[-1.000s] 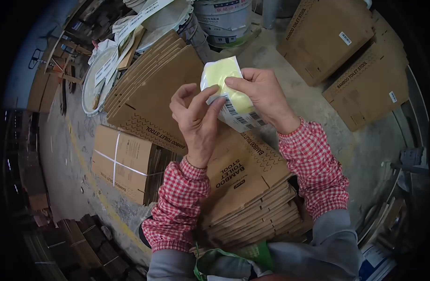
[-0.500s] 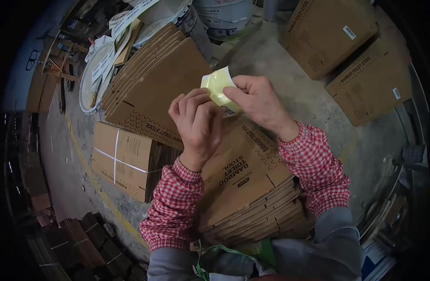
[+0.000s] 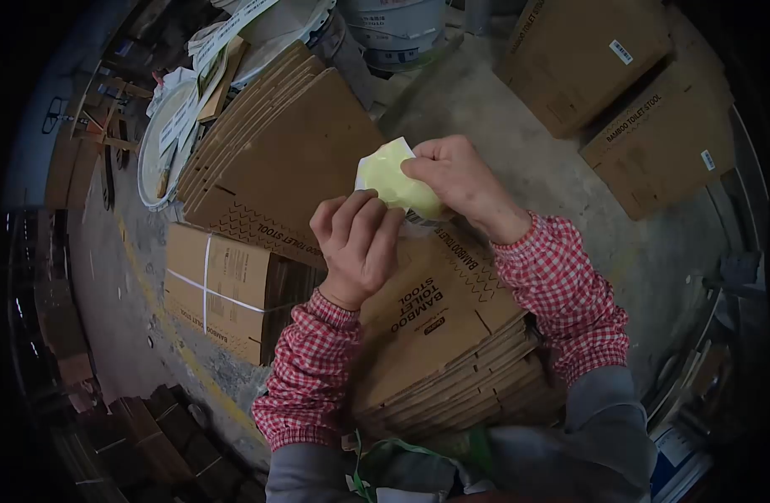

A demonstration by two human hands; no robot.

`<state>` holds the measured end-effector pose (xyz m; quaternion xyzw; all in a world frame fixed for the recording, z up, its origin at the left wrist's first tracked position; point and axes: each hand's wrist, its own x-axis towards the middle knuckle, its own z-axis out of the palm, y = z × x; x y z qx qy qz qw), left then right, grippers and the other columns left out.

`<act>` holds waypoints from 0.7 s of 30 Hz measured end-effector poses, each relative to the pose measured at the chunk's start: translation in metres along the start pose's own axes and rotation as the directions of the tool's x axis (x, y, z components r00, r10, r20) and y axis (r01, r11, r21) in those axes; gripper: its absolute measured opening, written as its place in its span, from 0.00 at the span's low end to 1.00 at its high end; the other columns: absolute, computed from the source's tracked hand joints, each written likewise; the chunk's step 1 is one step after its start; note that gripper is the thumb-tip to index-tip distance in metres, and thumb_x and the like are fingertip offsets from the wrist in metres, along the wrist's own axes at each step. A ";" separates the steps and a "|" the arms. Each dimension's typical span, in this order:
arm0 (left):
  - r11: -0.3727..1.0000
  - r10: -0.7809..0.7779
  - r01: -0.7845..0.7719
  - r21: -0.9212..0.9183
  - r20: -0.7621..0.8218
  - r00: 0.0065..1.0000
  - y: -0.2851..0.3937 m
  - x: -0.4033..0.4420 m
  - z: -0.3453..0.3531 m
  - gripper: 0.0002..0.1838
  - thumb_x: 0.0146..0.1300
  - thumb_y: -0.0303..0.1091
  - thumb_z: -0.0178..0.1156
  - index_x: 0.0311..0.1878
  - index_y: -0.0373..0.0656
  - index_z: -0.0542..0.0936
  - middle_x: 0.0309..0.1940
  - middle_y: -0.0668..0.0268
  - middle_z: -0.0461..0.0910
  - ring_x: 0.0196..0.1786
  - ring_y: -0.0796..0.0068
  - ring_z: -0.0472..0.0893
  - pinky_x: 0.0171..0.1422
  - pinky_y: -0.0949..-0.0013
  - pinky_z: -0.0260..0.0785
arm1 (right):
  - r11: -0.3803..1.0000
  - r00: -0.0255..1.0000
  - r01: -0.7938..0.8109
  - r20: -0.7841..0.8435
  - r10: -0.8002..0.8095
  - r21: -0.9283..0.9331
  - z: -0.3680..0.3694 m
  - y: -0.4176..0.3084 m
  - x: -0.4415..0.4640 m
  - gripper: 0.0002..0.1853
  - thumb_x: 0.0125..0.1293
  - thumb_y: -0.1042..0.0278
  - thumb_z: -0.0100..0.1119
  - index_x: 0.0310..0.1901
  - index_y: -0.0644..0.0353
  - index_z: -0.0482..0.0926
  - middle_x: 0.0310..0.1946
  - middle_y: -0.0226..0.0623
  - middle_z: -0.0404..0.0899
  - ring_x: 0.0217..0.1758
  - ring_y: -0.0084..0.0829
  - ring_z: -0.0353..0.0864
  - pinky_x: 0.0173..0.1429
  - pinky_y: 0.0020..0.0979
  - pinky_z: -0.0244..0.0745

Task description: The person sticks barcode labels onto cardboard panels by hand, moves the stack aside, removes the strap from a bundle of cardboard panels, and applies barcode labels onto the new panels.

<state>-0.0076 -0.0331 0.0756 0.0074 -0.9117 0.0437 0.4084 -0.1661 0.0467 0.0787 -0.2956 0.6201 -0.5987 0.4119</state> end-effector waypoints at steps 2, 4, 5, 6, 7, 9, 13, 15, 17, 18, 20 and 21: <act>1.000 -0.002 0.002 -0.025 -0.014 1.000 0.005 -0.004 -0.002 0.12 0.46 0.25 0.61 0.38 0.41 0.79 0.36 0.64 0.75 0.44 0.64 0.77 0.50 0.59 0.64 | 0.997 0.998 -0.065 0.013 0.066 -0.032 -0.004 0.003 0.008 0.11 0.56 0.70 0.53 0.26 0.72 0.77 0.18 0.32 0.73 0.25 0.19 0.69 0.29 0.29 0.68; 0.996 -0.049 0.050 -0.070 0.008 0.999 0.014 -0.006 -0.012 0.11 0.48 0.24 0.65 0.37 0.43 0.78 0.36 0.63 0.75 0.43 0.63 0.76 0.50 0.61 0.63 | 0.999 0.980 0.002 -0.198 0.007 0.043 -0.008 0.027 0.025 0.12 0.58 0.71 0.53 0.39 0.73 0.79 0.22 0.37 0.79 0.28 0.24 0.76 0.34 0.29 0.72; 0.981 -0.124 0.122 -0.149 -0.008 0.992 0.021 -0.007 -0.015 0.12 0.48 0.23 0.65 0.37 0.43 0.77 0.36 0.63 0.75 0.42 0.63 0.76 0.49 0.61 0.63 | 0.997 0.961 0.071 -0.268 -0.065 0.015 -0.022 0.052 0.045 0.14 0.60 0.72 0.53 0.44 0.72 0.78 0.23 0.39 0.80 0.29 0.26 0.78 0.36 0.29 0.73; 0.954 -0.199 0.188 -0.232 -0.022 0.980 0.026 -0.007 -0.018 0.12 0.48 0.21 0.65 0.37 0.42 0.77 0.36 0.62 0.74 0.41 0.62 0.76 0.49 0.61 0.63 | 0.990 0.931 0.139 -0.339 -0.136 -0.017 -0.037 0.072 0.060 0.16 0.61 0.72 0.52 0.50 0.70 0.77 0.24 0.41 0.81 0.29 0.28 0.81 0.37 0.29 0.75; 0.927 -0.261 0.257 -0.275 0.020 0.965 0.026 -0.006 -0.026 0.11 0.51 0.19 0.64 0.38 0.40 0.77 0.36 0.63 0.75 0.41 0.68 0.76 0.48 0.65 0.65 | 0.965 0.909 0.160 -0.349 -0.226 -0.208 -0.047 0.067 0.059 0.18 0.62 0.71 0.53 0.53 0.67 0.75 0.25 0.43 0.81 0.28 0.31 0.81 0.36 0.32 0.75; 0.685 -0.581 0.541 -0.488 0.080 0.810 0.027 -0.013 -0.026 0.10 0.53 0.20 0.64 0.38 0.40 0.78 0.36 0.64 0.75 0.41 0.70 0.76 0.47 0.69 0.67 | 0.561 0.817 0.151 -0.217 -0.534 -0.814 -0.068 0.055 0.058 0.22 0.61 0.69 0.57 0.59 0.54 0.73 0.27 0.48 0.81 0.25 0.43 0.80 0.32 0.40 0.75; -0.159 -0.888 0.619 -0.769 0.385 0.250 -0.010 -0.035 0.008 0.03 0.62 0.24 0.60 0.38 0.36 0.78 0.35 0.69 0.78 0.39 0.84 0.74 0.46 0.81 0.67 | 0.410 0.891 0.454 0.413 -0.190 -0.791 -0.052 0.041 0.046 0.16 0.61 0.66 0.57 0.51 0.53 0.79 0.30 0.46 0.82 0.32 0.44 0.81 0.37 0.38 0.74; -0.188 -0.901 0.583 -0.790 0.375 0.218 -0.026 -0.040 0.028 0.04 0.64 0.26 0.59 0.39 0.35 0.78 0.35 0.71 0.78 0.38 0.85 0.74 0.46 0.80 0.67 | 0.747 0.847 0.434 0.511 -0.148 -0.503 -0.031 0.047 0.052 0.12 0.59 0.63 0.62 0.38 0.61 0.85 0.30 0.44 0.83 0.31 0.36 0.82 0.39 0.31 0.74; -0.122 -0.933 0.603 -0.789 0.298 0.202 -0.038 -0.040 0.043 0.05 0.63 0.26 0.60 0.39 0.35 0.79 0.34 0.70 0.79 0.38 0.85 0.74 0.46 0.80 0.66 | 0.823 0.855 0.332 0.516 -0.056 -0.461 -0.022 0.041 0.064 0.14 0.57 0.61 0.64 0.39 0.62 0.84 0.30 0.41 0.83 0.31 0.31 0.81 0.39 0.29 0.74; -0.145 -0.939 0.607 -0.781 0.302 0.165 -0.042 -0.037 0.049 0.05 0.63 0.27 0.61 0.39 0.35 0.79 0.34 0.71 0.79 0.38 0.85 0.74 0.46 0.80 0.66 | 0.884 0.847 0.221 0.531 0.036 -0.413 -0.018 0.041 0.071 0.16 0.55 0.60 0.66 0.40 0.64 0.84 0.29 0.39 0.84 0.31 0.26 0.80 0.40 0.27 0.74; -0.128 -0.940 0.610 -0.782 0.291 0.176 -0.049 -0.035 0.058 0.05 0.63 0.27 0.61 0.39 0.35 0.79 0.34 0.70 0.79 0.38 0.85 0.74 0.46 0.80 0.66 | 0.903 0.864 0.121 0.491 0.109 -0.412 -0.013 0.047 0.082 0.18 0.54 0.58 0.68 0.41 0.65 0.84 0.29 0.34 0.83 0.31 0.22 0.78 0.39 0.25 0.73; -0.103 -0.942 0.605 -0.789 0.273 0.195 -0.051 -0.035 0.061 0.05 0.63 0.27 0.61 0.39 0.35 0.79 0.35 0.70 0.79 0.39 0.85 0.74 0.46 0.80 0.66 | 0.918 0.864 0.143 0.499 0.066 -0.370 -0.011 0.048 0.087 0.18 0.55 0.58 0.67 0.40 0.64 0.84 0.29 0.33 0.83 0.31 0.20 0.77 0.38 0.24 0.72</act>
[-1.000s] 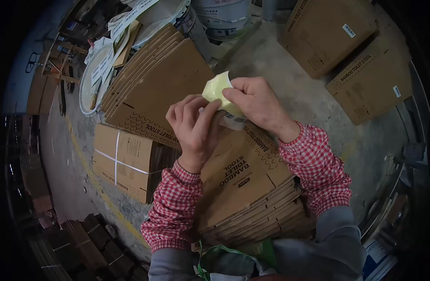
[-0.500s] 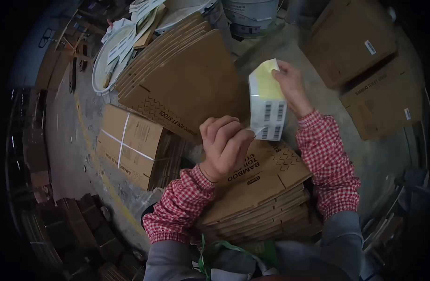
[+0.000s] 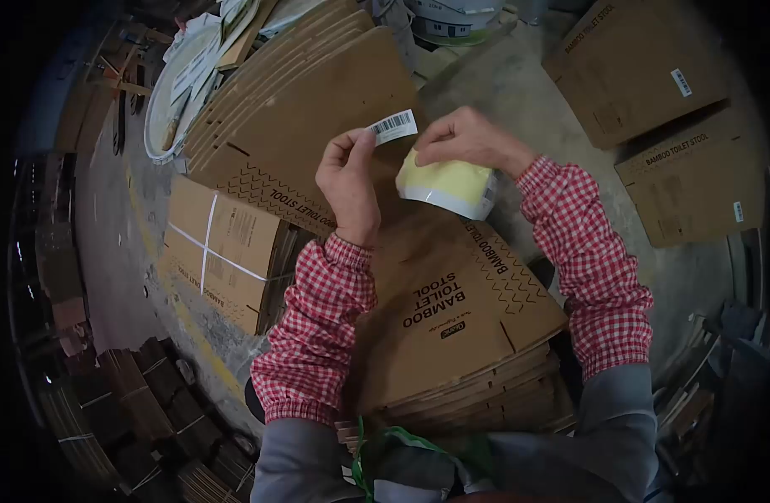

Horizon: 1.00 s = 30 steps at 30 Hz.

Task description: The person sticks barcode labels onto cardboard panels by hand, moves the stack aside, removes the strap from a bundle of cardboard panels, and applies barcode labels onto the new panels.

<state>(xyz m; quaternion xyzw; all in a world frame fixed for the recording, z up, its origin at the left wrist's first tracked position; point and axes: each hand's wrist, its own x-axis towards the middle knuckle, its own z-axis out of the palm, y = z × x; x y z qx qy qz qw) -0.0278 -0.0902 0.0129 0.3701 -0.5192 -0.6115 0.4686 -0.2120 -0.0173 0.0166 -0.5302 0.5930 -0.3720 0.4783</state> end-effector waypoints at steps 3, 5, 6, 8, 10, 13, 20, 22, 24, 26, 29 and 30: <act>0.999 0.021 -0.021 -0.035 0.005 1.000 -0.005 0.003 0.003 0.05 0.63 0.26 0.61 0.39 0.35 0.79 0.35 0.69 0.79 0.39 0.84 0.75 0.47 0.80 0.67 | 0.997 1.000 -0.030 0.006 0.030 0.065 -0.001 0.007 0.011 0.16 0.59 0.57 0.64 0.40 0.63 0.84 0.28 0.28 0.81 0.30 0.16 0.75 0.35 0.23 0.71; 0.999 0.022 -0.022 -0.027 -0.004 1.000 -0.006 0.003 0.006 0.05 0.63 0.26 0.61 0.39 0.35 0.78 0.36 0.69 0.79 0.39 0.84 0.75 0.48 0.79 0.67 | 0.999 0.996 0.050 -0.076 -0.051 -0.011 -0.002 0.011 0.015 0.15 0.61 0.58 0.63 0.39 0.63 0.85 0.26 0.26 0.80 0.29 0.15 0.73 0.33 0.22 0.70; 1.000 0.014 -0.014 -0.026 -0.002 1.000 -0.009 0.003 0.006 0.05 0.63 0.26 0.61 0.39 0.35 0.78 0.36 0.69 0.79 0.39 0.84 0.75 0.48 0.79 0.67 | 0.997 0.994 0.076 -0.075 -0.075 0.016 -0.002 0.010 0.014 0.14 0.62 0.58 0.62 0.38 0.63 0.84 0.26 0.26 0.80 0.29 0.15 0.73 0.33 0.23 0.69; 0.998 0.028 -0.028 -0.060 -0.009 1.000 -0.013 0.004 0.008 0.05 0.63 0.26 0.61 0.39 0.34 0.78 0.36 0.68 0.79 0.40 0.83 0.75 0.48 0.79 0.67 | 0.998 0.994 0.066 -0.087 -0.067 -0.014 -0.004 0.013 0.018 0.14 0.62 0.59 0.62 0.37 0.63 0.84 0.26 0.26 0.80 0.29 0.15 0.73 0.33 0.22 0.70; 0.999 0.028 -0.028 -0.027 -0.015 0.999 -0.015 0.004 0.010 0.05 0.63 0.26 0.61 0.39 0.34 0.78 0.36 0.68 0.79 0.39 0.83 0.75 0.48 0.79 0.68 | 0.997 0.993 0.062 -0.099 -0.066 -0.046 -0.005 0.018 0.021 0.14 0.62 0.60 0.62 0.37 0.64 0.84 0.26 0.26 0.80 0.28 0.15 0.74 0.34 0.22 0.70; 0.999 0.042 -0.042 -0.019 -0.035 0.999 -0.019 0.004 0.011 0.05 0.63 0.26 0.61 0.39 0.34 0.78 0.36 0.68 0.79 0.39 0.83 0.75 0.48 0.79 0.68 | 0.997 0.990 0.071 -0.122 -0.066 0.042 -0.006 0.019 0.022 0.13 0.60 0.60 0.63 0.38 0.64 0.83 0.27 0.28 0.81 0.30 0.17 0.75 0.35 0.23 0.71; 0.997 0.071 -0.073 -0.020 -0.075 0.995 -0.022 0.008 0.011 0.05 0.63 0.25 0.61 0.39 0.34 0.78 0.36 0.68 0.79 0.38 0.83 0.76 0.47 0.80 0.68 | 1.000 0.997 0.005 -0.073 -0.004 0.020 -0.009 0.020 0.021 0.14 0.60 0.60 0.63 0.40 0.64 0.83 0.31 0.29 0.81 0.34 0.18 0.76 0.40 0.23 0.72; 0.997 0.071 -0.069 0.025 -0.081 0.994 -0.023 0.009 0.010 0.05 0.63 0.25 0.61 0.39 0.34 0.78 0.36 0.68 0.79 0.38 0.83 0.76 0.47 0.80 0.68 | 0.999 0.995 0.029 -0.094 -0.027 0.021 -0.008 0.022 0.027 0.14 0.61 0.61 0.62 0.40 0.65 0.82 0.30 0.29 0.81 0.33 0.18 0.76 0.39 0.23 0.72; 0.997 0.023 -0.028 -0.076 -0.067 0.997 -0.027 0.010 0.011 0.05 0.63 0.25 0.61 0.40 0.34 0.78 0.36 0.68 0.79 0.38 0.83 0.76 0.46 0.80 0.69 | 0.997 0.995 0.053 -0.088 -0.049 0.050 -0.006 0.022 0.033 0.13 0.63 0.62 0.60 0.40 0.65 0.82 0.27 0.27 0.80 0.31 0.16 0.74 0.36 0.23 0.71; 0.990 0.079 -0.084 -0.114 -0.053 0.995 -0.033 0.014 0.010 0.05 0.63 0.25 0.61 0.40 0.33 0.78 0.36 0.67 0.79 0.37 0.83 0.76 0.45 0.80 0.69 | 0.998 0.993 0.058 -0.103 -0.056 0.016 -0.006 0.021 0.036 0.13 0.64 0.62 0.59 0.40 0.65 0.82 0.27 0.27 0.80 0.30 0.16 0.74 0.35 0.23 0.71; 0.988 0.148 -0.143 0.057 -0.107 0.983 -0.038 0.021 0.012 0.07 0.63 0.26 0.61 0.40 0.32 0.78 0.36 0.68 0.78 0.37 0.82 0.76 0.45 0.78 0.70 | 0.992 0.979 0.111 -0.165 -0.120 -0.061 -0.006 0.023 0.048 0.14 0.63 0.61 0.59 0.38 0.66 0.82 0.25 0.29 0.80 0.29 0.17 0.74 0.35 0.24 0.71; 0.987 0.152 -0.147 0.058 -0.108 0.982 -0.040 0.025 0.011 0.07 0.63 0.26 0.61 0.40 0.32 0.78 0.36 0.68 0.78 0.37 0.82 0.76 0.45 0.78 0.70 | 0.987 0.965 0.122 -0.219 -0.142 -0.101 -0.005 0.023 0.052 0.14 0.62 0.61 0.59 0.38 0.66 0.82 0.25 0.31 0.80 0.29 0.18 0.75 0.35 0.25 0.71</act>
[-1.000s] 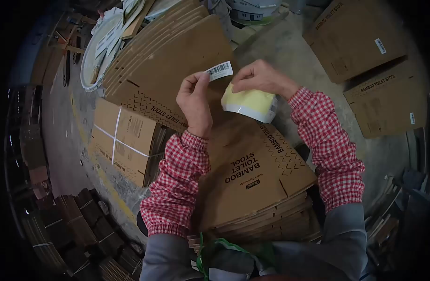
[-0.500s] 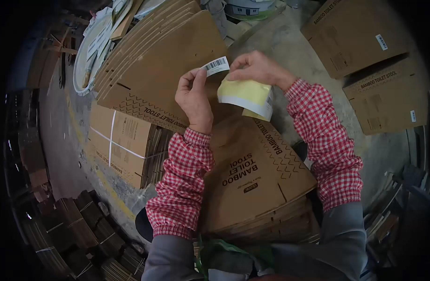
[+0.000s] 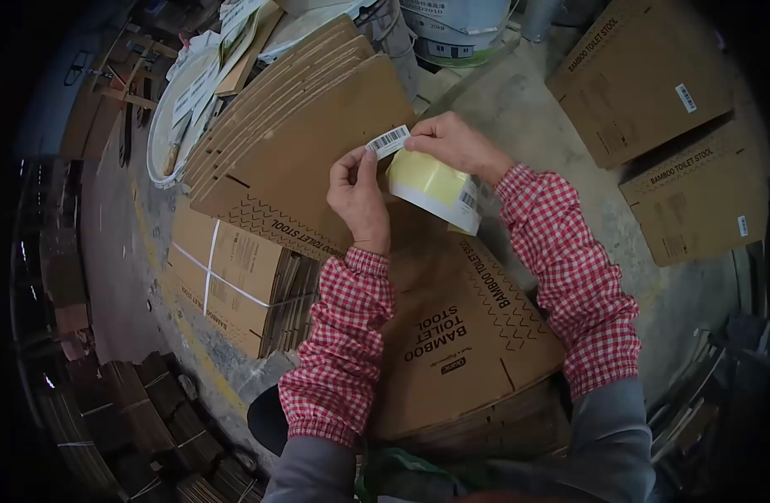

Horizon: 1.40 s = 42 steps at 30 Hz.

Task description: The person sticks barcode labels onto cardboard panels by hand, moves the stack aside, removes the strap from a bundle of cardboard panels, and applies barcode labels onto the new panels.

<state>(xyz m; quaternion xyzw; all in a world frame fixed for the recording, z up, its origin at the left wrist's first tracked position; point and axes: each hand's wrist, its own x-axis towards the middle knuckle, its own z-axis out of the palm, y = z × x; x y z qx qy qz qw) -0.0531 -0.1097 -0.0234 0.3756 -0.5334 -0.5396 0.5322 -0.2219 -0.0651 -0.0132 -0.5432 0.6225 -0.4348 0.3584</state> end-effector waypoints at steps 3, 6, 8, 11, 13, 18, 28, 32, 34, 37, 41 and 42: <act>0.978 0.147 -0.135 0.162 -0.064 0.987 -0.009 0.014 0.005 0.06 0.60 0.27 0.63 0.38 0.33 0.80 0.35 0.66 0.75 0.32 0.80 0.75 0.41 0.75 0.71 | 0.997 0.996 0.033 -0.080 -0.039 -0.068 0.004 0.001 0.013 0.14 0.61 0.61 0.59 0.37 0.66 0.82 0.24 0.34 0.81 0.28 0.19 0.75 0.35 0.27 0.72; 0.891 0.292 -0.239 0.386 -0.086 0.952 -0.012 0.018 0.009 0.06 0.59 0.26 0.63 0.36 0.34 0.81 0.34 0.64 0.76 0.30 0.79 0.76 0.38 0.74 0.71 | 0.998 0.993 0.013 -0.117 -0.020 -0.059 0.006 0.001 0.019 0.14 0.62 0.60 0.60 0.38 0.66 0.82 0.23 0.35 0.80 0.27 0.20 0.75 0.33 0.27 0.70; 0.859 0.391 -0.335 0.388 -0.074 0.917 -0.016 0.020 0.012 0.06 0.57 0.27 0.64 0.35 0.34 0.81 0.33 0.63 0.77 0.29 0.77 0.76 0.36 0.72 0.72 | 0.998 0.991 0.010 -0.133 -0.018 -0.062 0.010 0.008 0.022 0.14 0.62 0.60 0.60 0.38 0.65 0.82 0.22 0.35 0.79 0.26 0.20 0.74 0.33 0.27 0.70; 0.822 0.406 -0.318 0.473 -0.095 0.909 -0.017 0.016 0.015 0.06 0.57 0.27 0.64 0.35 0.34 0.81 0.32 0.63 0.77 0.29 0.75 0.77 0.36 0.71 0.72 | 0.996 0.988 0.021 -0.149 -0.033 -0.085 0.009 0.008 0.020 0.14 0.62 0.60 0.60 0.37 0.65 0.83 0.20 0.34 0.78 0.24 0.20 0.74 0.31 0.27 0.69; 0.852 0.372 -0.289 0.437 -0.117 0.921 -0.022 0.013 0.014 0.06 0.57 0.28 0.64 0.35 0.35 0.81 0.32 0.64 0.77 0.29 0.75 0.76 0.37 0.71 0.71 | 0.993 0.978 0.068 -0.188 -0.085 -0.097 0.014 0.012 0.021 0.14 0.61 0.59 0.61 0.36 0.65 0.83 0.19 0.35 0.78 0.23 0.21 0.73 0.29 0.28 0.69; 0.891 0.325 -0.246 0.382 -0.155 0.933 -0.030 0.013 0.012 0.06 0.58 0.29 0.64 0.36 0.37 0.81 0.31 0.66 0.77 0.31 0.75 0.75 0.41 0.70 0.68 | 0.991 0.974 0.030 -0.217 -0.059 -0.134 0.018 0.013 0.021 0.15 0.60 0.57 0.62 0.35 0.64 0.83 0.18 0.38 0.77 0.22 0.23 0.74 0.29 0.29 0.68; 0.891 0.302 -0.224 0.394 -0.149 0.941 -0.029 0.015 0.012 0.05 0.58 0.31 0.65 0.36 0.42 0.82 0.30 0.71 0.78 0.31 0.79 0.74 0.48 0.72 0.58 | 0.991 0.952 0.004 -0.303 -0.045 -0.135 0.026 0.014 0.022 0.16 0.59 0.56 0.62 0.35 0.63 0.83 0.20 0.41 0.78 0.23 0.31 0.78 0.31 0.32 0.71; 0.887 0.310 -0.241 0.395 -0.121 0.943 -0.026 0.015 0.015 0.05 0.58 0.31 0.65 0.36 0.41 0.82 0.30 0.71 0.78 0.30 0.79 0.74 0.48 0.72 0.59 | 0.994 0.945 0.013 -0.323 -0.046 -0.104 0.026 0.017 0.020 0.16 0.59 0.55 0.62 0.35 0.63 0.83 0.20 0.41 0.78 0.24 0.32 0.78 0.33 0.32 0.72; 0.913 0.288 -0.221 0.342 -0.156 0.945 -0.026 0.016 0.016 0.06 0.58 0.32 0.65 0.36 0.41 0.82 0.30 0.71 0.78 0.30 0.79 0.74 0.48 0.73 0.60 | 0.994 0.943 -0.015 -0.331 -0.024 -0.112 0.027 0.014 0.021 0.16 0.59 0.55 0.62 0.35 0.63 0.83 0.21 0.42 0.79 0.24 0.33 0.78 0.33 0.33 0.72; 0.902 0.294 -0.221 0.371 -0.153 0.943 -0.028 0.019 0.016 0.06 0.59 0.32 0.64 0.36 0.40 0.82 0.31 0.70 0.78 0.30 0.79 0.74 0.46 0.73 0.62 | 0.992 0.941 -0.038 -0.339 -0.003 -0.117 0.027 0.012 0.020 0.17 0.60 0.55 0.62 0.35 0.63 0.83 0.21 0.43 0.79 0.24 0.34 0.78 0.33 0.33 0.72; 0.903 0.307 -0.236 0.360 -0.155 0.939 -0.029 0.019 0.015 0.06 0.59 0.32 0.64 0.36 0.39 0.82 0.30 0.70 0.78 0.30 0.79 0.74 0.46 0.73 0.63 | 0.991 0.939 -0.027 -0.344 -0.020 -0.131 0.028 0.014 0.022 0.17 0.60 0.54 0.62 0.35 0.63 0.83 0.21 0.43 0.78 0.24 0.34 0.79 0.33 0.33 0.72; 0.915 0.279 -0.211 0.343 -0.164 0.946 -0.027 0.019 0.016 0.07 0.59 0.32 0.64 0.36 0.39 0.81 0.29 0.70 0.78 0.30 0.79 0.74 0.45 0.73 0.63 | 0.989 0.941 -0.036 -0.338 -0.015 -0.145 0.028 0.013 0.022 0.17 0.60 0.54 0.62 0.35 0.62 0.84 0.21 0.43 0.79 0.24 0.35 0.79 0.33 0.34 0.72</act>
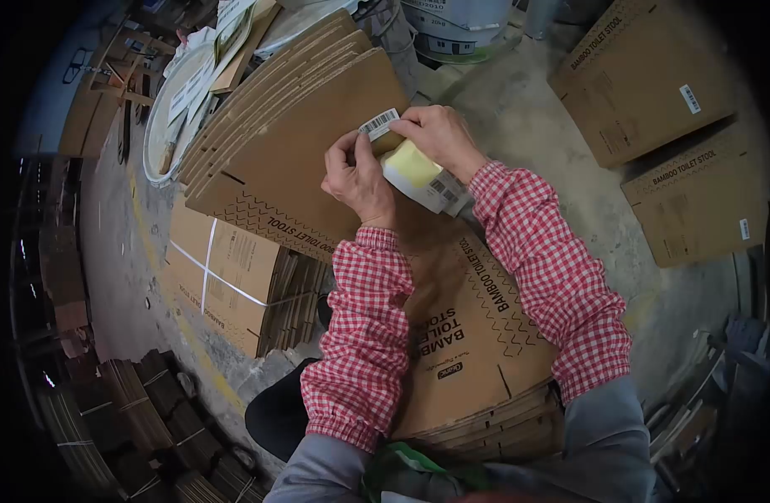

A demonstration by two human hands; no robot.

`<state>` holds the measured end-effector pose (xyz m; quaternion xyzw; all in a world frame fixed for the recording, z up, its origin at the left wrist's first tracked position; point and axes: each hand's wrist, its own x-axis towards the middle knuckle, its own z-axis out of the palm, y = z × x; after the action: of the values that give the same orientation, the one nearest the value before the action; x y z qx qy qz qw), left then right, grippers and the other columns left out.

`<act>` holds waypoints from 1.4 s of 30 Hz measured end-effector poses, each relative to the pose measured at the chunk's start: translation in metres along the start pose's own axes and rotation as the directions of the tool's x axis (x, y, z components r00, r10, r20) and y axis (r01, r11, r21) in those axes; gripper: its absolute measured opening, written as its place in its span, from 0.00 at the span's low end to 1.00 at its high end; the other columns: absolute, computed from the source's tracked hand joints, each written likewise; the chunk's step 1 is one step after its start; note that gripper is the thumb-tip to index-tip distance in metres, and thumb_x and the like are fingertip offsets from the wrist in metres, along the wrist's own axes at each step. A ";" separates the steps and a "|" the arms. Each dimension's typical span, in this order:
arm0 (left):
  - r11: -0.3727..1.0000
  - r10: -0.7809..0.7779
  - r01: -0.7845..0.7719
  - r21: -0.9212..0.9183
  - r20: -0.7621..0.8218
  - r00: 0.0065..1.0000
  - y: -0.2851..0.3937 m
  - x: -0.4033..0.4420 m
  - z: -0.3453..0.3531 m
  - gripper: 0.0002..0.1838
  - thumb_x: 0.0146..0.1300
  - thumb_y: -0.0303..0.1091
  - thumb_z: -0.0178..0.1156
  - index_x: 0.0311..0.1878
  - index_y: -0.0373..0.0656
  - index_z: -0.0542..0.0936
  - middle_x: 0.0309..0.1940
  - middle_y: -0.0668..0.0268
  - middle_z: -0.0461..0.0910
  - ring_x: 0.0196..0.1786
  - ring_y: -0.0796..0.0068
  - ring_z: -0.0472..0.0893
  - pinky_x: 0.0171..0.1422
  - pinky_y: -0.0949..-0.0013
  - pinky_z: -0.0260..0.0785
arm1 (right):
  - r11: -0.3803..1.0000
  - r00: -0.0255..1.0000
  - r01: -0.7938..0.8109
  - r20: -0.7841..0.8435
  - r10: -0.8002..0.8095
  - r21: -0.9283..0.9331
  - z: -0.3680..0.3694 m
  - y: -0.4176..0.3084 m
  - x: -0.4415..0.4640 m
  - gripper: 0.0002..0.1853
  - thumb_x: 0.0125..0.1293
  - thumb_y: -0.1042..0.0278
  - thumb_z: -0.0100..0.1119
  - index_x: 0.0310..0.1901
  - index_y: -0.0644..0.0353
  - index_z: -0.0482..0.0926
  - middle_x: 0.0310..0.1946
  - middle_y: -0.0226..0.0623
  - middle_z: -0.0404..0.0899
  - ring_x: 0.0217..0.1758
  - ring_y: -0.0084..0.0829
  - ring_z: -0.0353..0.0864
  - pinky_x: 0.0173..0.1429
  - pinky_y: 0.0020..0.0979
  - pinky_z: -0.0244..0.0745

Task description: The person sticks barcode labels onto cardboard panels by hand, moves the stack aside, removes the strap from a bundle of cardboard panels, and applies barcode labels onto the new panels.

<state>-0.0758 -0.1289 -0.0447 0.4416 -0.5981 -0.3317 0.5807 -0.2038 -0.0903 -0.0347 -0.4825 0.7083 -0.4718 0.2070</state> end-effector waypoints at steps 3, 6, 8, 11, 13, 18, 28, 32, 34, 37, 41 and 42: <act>1.000 -0.021 0.021 0.002 0.001 1.000 0.003 0.001 -0.001 0.06 0.58 0.31 0.64 0.35 0.38 0.81 0.29 0.69 0.78 0.29 0.79 0.75 0.43 0.73 0.64 | 1.000 1.000 -0.016 0.004 0.016 -0.025 0.000 -0.003 0.000 0.17 0.60 0.53 0.61 0.35 0.61 0.84 0.21 0.43 0.79 0.25 0.36 0.79 0.33 0.34 0.72; 0.999 0.012 -0.011 0.047 -0.009 1.000 0.004 0.002 0.000 0.07 0.58 0.31 0.64 0.35 0.38 0.81 0.28 0.69 0.78 0.28 0.80 0.75 0.42 0.73 0.65 | 0.998 1.000 -0.026 -0.006 0.025 -0.050 -0.001 -0.007 -0.001 0.17 0.60 0.52 0.61 0.35 0.60 0.84 0.21 0.42 0.79 0.25 0.37 0.79 0.34 0.35 0.73; 0.996 0.035 -0.034 0.077 -0.017 0.999 0.007 0.002 0.001 0.07 0.58 0.32 0.65 0.35 0.38 0.81 0.26 0.69 0.78 0.28 0.80 0.74 0.41 0.73 0.66 | 0.993 1.000 -0.013 -0.016 0.011 -0.115 -0.003 -0.011 -0.001 0.18 0.59 0.50 0.60 0.35 0.58 0.85 0.22 0.40 0.80 0.27 0.39 0.81 0.35 0.36 0.74; 0.957 0.047 -0.049 0.287 0.016 0.999 0.015 0.007 -0.002 0.10 0.55 0.39 0.66 0.30 0.43 0.79 0.19 0.70 0.78 0.24 0.75 0.77 0.46 0.70 0.62 | 0.987 0.999 0.036 -0.025 -0.041 -0.155 -0.003 -0.016 0.001 0.19 0.58 0.49 0.60 0.32 0.58 0.84 0.26 0.45 0.81 0.32 0.44 0.82 0.38 0.41 0.75; 0.897 0.013 -0.029 0.441 0.040 0.999 0.023 0.012 -0.006 0.11 0.55 0.41 0.66 0.29 0.44 0.78 0.20 0.70 0.79 0.24 0.73 0.77 0.47 0.68 0.61 | 0.977 0.999 0.011 -0.043 -0.021 -0.214 -0.002 -0.019 0.002 0.19 0.57 0.48 0.62 0.30 0.60 0.84 0.26 0.46 0.81 0.33 0.45 0.82 0.38 0.41 0.75; 0.831 0.086 -0.083 0.550 0.020 0.996 0.020 0.023 -0.026 0.13 0.55 0.44 0.66 0.28 0.45 0.77 0.18 0.71 0.77 0.24 0.70 0.76 0.49 0.65 0.58 | 0.864 0.990 -0.039 0.099 0.102 -0.502 -0.021 -0.023 0.003 0.24 0.55 0.44 0.64 0.28 0.64 0.83 0.27 0.48 0.82 0.35 0.46 0.83 0.39 0.42 0.75; 0.288 0.460 -0.540 0.791 0.381 0.802 0.037 0.069 -0.069 0.38 0.55 0.52 0.65 0.67 0.49 0.65 0.68 0.60 0.61 0.70 0.58 0.58 0.67 0.30 0.37 | 0.932 0.962 -0.248 0.044 0.269 -0.264 -0.024 -0.026 0.017 0.32 0.51 0.36 0.65 0.21 0.66 0.81 0.21 0.45 0.80 0.28 0.42 0.82 0.35 0.40 0.74; 0.211 0.486 -0.635 0.743 0.484 0.728 0.044 0.073 -0.075 0.38 0.55 0.55 0.64 0.65 0.47 0.66 0.68 0.60 0.60 0.69 0.58 0.59 0.67 0.32 0.39 | 0.902 0.913 -0.399 -0.168 0.372 -0.166 -0.072 0.058 0.010 0.31 0.52 0.39 0.65 0.20 0.68 0.81 0.17 0.43 0.79 0.22 0.36 0.80 0.30 0.35 0.72; 0.163 0.501 -0.670 0.724 0.525 0.688 0.052 0.068 -0.078 0.38 0.54 0.53 0.64 0.64 0.43 0.67 0.66 0.59 0.61 0.67 0.60 0.61 0.68 0.37 0.40 | 0.924 0.922 -0.375 -0.128 0.365 -0.067 -0.095 0.060 -0.012 0.31 0.52 0.40 0.66 0.20 0.69 0.81 0.17 0.43 0.79 0.21 0.33 0.79 0.30 0.34 0.72; 0.146 0.489 -0.715 0.684 0.578 0.653 0.066 0.062 -0.093 0.37 0.53 0.51 0.65 0.62 0.41 0.68 0.63 0.59 0.63 0.64 0.60 0.63 0.68 0.43 0.42 | 0.897 0.894 -0.440 -0.110 0.434 -0.033 -0.121 0.038 -0.042 0.25 0.55 0.49 0.68 0.23 0.70 0.82 0.18 0.40 0.80 0.21 0.26 0.78 0.29 0.30 0.71; 0.271 0.202 -0.763 0.587 0.740 0.641 0.115 0.033 -0.129 0.33 0.54 0.47 0.65 0.59 0.39 0.69 0.47 0.57 0.76 0.51 0.59 0.75 0.59 0.56 0.61 | 0.781 0.855 -0.495 0.051 0.517 0.381 -0.151 0.008 -0.070 0.12 0.56 0.63 0.70 0.33 0.66 0.83 0.25 0.31 0.82 0.24 0.18 0.78 0.29 0.22 0.71; 0.406 0.130 -0.781 0.474 0.816 0.563 0.133 0.027 -0.139 0.32 0.54 0.46 0.66 0.58 0.38 0.70 0.42 0.56 0.78 0.46 0.58 0.78 0.53 0.58 0.64 | 0.780 0.885 -0.443 0.077 0.459 0.441 -0.158 0.005 -0.075 0.11 0.57 0.65 0.69 0.33 0.66 0.83 0.25 0.31 0.82 0.25 0.18 0.78 0.30 0.21 0.72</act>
<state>0.0446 -0.0853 0.1013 0.3004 -0.9448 0.0370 0.1250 -0.2910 0.0500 0.0231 -0.2300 0.6789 -0.5665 0.4065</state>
